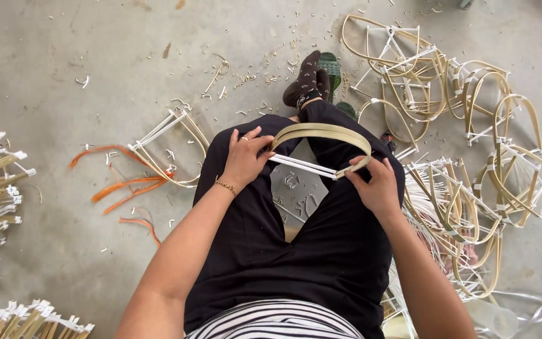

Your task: The recorder is assembling or binding curved bamboo/wood structural pieces using white plastic strips and cutting tools.

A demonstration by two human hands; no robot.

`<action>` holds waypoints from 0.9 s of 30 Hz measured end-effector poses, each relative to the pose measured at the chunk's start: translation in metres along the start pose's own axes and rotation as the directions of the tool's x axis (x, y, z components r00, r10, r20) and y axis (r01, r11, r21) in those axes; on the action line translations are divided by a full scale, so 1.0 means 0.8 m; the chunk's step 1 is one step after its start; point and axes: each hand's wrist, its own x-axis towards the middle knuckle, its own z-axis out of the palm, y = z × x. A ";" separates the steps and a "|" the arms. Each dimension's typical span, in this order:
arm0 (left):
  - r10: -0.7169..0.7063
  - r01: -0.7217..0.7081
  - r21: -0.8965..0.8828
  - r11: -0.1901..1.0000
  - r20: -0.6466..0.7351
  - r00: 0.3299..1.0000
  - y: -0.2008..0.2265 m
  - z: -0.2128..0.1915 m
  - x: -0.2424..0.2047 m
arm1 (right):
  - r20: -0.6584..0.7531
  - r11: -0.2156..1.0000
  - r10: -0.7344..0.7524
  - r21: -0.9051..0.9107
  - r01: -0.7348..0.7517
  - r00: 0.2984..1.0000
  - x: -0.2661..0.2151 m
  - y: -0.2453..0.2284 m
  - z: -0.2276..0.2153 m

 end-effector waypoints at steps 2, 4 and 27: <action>-0.067 0.065 0.026 0.998 0.087 0.994 0.009 -0.003 -0.009 | 0.034 0.999 0.039 -0.005 -0.039 0.999 -0.002 -0.008 -0.006; -0.136 0.128 0.059 0.990 0.164 0.977 0.015 -0.004 -0.019 | 0.068 0.997 0.071 -0.012 -0.070 0.995 -0.013 -0.003 -0.004; -0.043 0.049 0.192 0.980 -0.039 0.998 0.088 -0.033 -0.028 | -0.123 0.998 -0.065 0.007 0.067 0.990 -0.019 -0.048 0.013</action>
